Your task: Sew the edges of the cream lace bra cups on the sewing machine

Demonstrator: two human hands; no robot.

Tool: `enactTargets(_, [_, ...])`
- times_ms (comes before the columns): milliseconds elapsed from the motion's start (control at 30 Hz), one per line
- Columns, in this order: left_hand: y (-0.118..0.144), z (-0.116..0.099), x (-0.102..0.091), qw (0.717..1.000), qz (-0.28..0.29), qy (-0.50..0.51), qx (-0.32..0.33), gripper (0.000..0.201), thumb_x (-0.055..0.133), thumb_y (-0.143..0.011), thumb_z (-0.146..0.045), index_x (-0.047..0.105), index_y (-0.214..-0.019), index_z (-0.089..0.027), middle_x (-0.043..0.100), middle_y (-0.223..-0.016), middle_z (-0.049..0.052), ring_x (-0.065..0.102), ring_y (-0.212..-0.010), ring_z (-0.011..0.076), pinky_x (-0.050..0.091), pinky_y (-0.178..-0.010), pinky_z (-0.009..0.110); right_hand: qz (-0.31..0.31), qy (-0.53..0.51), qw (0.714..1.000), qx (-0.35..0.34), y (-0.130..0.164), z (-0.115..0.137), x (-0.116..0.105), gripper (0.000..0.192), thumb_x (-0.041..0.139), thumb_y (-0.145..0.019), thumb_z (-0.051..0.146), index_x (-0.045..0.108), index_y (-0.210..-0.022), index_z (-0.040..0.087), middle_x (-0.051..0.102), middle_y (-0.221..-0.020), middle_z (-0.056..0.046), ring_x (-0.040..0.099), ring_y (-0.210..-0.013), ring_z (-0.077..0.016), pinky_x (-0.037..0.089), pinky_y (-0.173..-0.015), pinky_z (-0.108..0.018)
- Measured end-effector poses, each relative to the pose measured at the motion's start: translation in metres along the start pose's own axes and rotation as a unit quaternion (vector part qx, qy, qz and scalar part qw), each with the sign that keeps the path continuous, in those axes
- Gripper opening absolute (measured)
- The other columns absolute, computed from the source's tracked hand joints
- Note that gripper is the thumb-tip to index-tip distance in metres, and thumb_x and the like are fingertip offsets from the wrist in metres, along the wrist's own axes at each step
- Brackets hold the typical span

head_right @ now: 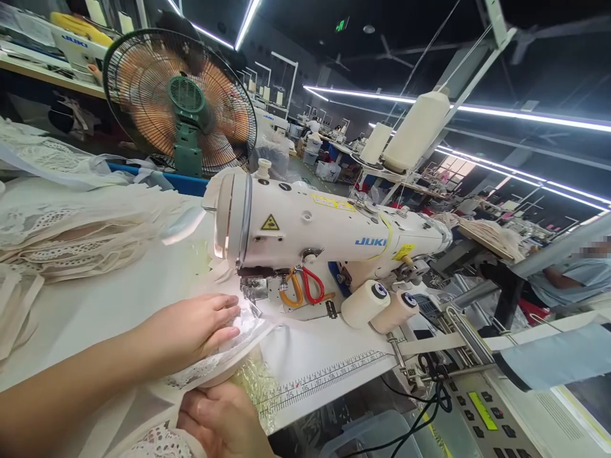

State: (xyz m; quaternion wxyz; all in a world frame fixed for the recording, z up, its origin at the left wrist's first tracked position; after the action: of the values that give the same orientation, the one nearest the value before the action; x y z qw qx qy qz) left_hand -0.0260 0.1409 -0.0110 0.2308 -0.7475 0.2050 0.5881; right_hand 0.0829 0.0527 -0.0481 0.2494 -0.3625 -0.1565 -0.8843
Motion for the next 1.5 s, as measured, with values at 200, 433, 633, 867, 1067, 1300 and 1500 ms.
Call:
enactTargets(200, [-0.003,-0.002,0.001,0.998,0.05,-0.016,-0.024,0.043,0.038,-0.092,-0.038,0.064,-0.116,-0.014,0.064,-0.107,0.015,0.06,-0.097,0.0291,0.051,-0.083,0.042,-0.006,0.023,0.999,0.026,-0.003,0.002,0.002,0.041,0.069,-0.065,0.047,0.067,-0.095,0.018,0.068,-0.087,-0.01,0.063,-0.096,-0.0278,0.048,-0.086,-0.042])
enactTargets(433, [-0.004,-0.003,0.0,0.998,0.045,-0.026,-0.027,0.041,0.037,-0.093,-0.037,0.067,-0.109,-0.013,0.062,-0.1,0.015,0.057,-0.094,0.0298,0.049,-0.082,0.045,-0.004,0.01,0.999,0.034,-0.004,0.002,0.0,0.04,0.068,-0.065,0.044,0.068,-0.094,0.016,0.067,-0.085,-0.01,0.062,-0.095,-0.0283,0.05,-0.082,-0.041])
enactTargets(633, [-0.009,0.001,-0.001,0.995,0.039,-0.074,-0.054,0.046,0.034,-0.093,-0.041,0.068,-0.105,-0.014,0.057,-0.093,0.014,0.056,-0.091,0.0306,0.047,-0.076,0.044,-0.002,0.071,0.997,0.044,-0.009,0.007,0.001,0.044,0.064,-0.067,0.048,0.067,-0.098,0.017,0.065,-0.081,-0.008,0.063,-0.091,-0.0283,0.049,-0.082,-0.041])
enactTargets(867, [-0.008,0.006,0.003,0.992,0.053,-0.107,-0.041,0.053,0.045,-0.086,-0.043,0.059,-0.122,-0.006,0.061,-0.092,0.016,0.056,-0.083,0.0293,0.048,-0.066,0.038,0.0,0.102,0.995,-0.006,-0.019,0.003,0.003,0.049,0.05,-0.077,0.061,0.069,-0.085,0.017,0.066,-0.08,-0.009,0.06,-0.095,-0.0271,0.046,-0.085,-0.038])
enactTargets(1067, [-0.002,0.021,-0.002,0.992,0.07,-0.09,-0.052,0.051,0.054,-0.081,-0.037,0.056,-0.127,-0.016,0.06,-0.111,0.016,0.056,-0.101,0.0303,0.048,-0.083,0.038,-0.019,0.461,0.887,-0.021,0.001,0.044,-0.021,0.051,0.039,-0.09,0.059,0.068,-0.103,0.018,0.067,-0.088,-0.007,0.061,-0.081,-0.0194,0.048,-0.075,-0.032])
enactTargets(1300, [0.0,0.046,0.008,0.997,0.047,-0.056,-0.02,0.045,0.058,-0.079,-0.035,0.059,-0.123,-0.026,0.058,-0.119,0.012,0.057,-0.103,0.0312,0.047,-0.085,0.041,-0.099,0.858,0.453,-0.222,-0.022,0.089,-0.065,0.037,0.059,-0.08,0.019,0.061,-0.116,0.02,0.061,-0.102,-0.01,0.055,-0.089,-0.0225,0.046,-0.075,-0.033])
enactTargets(1500, [0.002,0.042,0.003,0.996,0.062,-0.061,-0.011,0.041,0.058,-0.08,-0.025,0.059,-0.12,-0.032,0.06,-0.113,0.011,0.059,-0.1,0.0293,0.044,-0.089,0.05,-0.041,0.87,0.388,-0.303,-0.031,0.084,-0.065,0.019,0.05,-0.082,0.011,0.066,-0.081,0.021,0.061,-0.077,-0.003,0.047,-0.072,-0.017,0.035,-0.061,-0.027])
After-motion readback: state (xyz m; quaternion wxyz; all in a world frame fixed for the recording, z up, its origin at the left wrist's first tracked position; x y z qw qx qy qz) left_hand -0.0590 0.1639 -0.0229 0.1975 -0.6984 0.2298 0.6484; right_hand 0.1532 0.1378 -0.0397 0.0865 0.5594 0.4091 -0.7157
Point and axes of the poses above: each hand's wrist, its own y-axis away from the middle knuckle, its own x-axis out of the palm, z = x × y, the point moved 2 cm from there along -y, towards the middle knuckle
